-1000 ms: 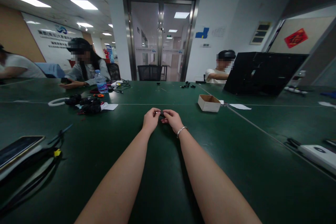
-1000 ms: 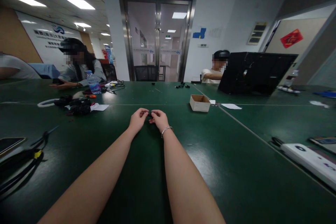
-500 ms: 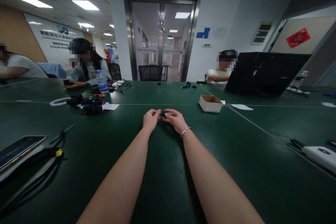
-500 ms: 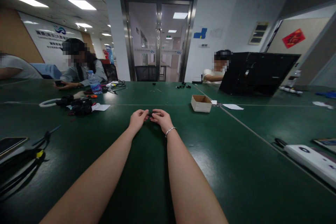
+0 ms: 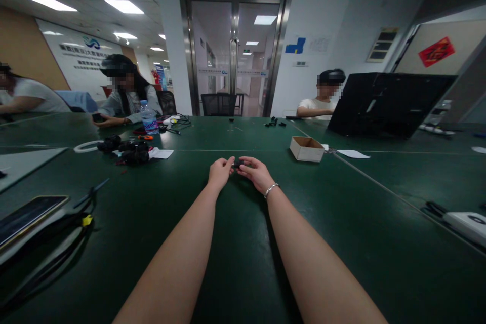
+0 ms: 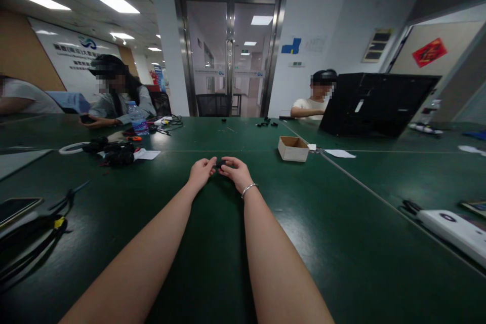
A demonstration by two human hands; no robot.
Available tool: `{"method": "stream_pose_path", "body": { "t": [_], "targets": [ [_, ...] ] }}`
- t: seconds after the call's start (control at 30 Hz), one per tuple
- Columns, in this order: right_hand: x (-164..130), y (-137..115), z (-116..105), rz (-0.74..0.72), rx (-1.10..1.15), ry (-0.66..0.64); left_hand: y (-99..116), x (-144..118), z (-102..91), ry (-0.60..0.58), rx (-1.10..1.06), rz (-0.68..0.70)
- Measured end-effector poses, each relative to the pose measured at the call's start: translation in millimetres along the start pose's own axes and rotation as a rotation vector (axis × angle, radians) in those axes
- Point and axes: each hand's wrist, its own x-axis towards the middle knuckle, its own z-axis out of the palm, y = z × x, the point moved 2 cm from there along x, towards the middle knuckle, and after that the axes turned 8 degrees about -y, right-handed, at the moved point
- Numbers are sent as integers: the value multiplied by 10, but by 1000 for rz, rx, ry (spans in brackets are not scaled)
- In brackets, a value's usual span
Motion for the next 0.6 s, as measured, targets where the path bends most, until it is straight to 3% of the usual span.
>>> {"method": "stream_pose_path", "body": {
  "t": [0.33,0.6],
  "targets": [
    [-43,-64,71,71,3,18,82,-79,-4,37,73,54],
    [-38,-76,67,100,-40,118,76,-30,44,-17,-192,209]
  ]
}}
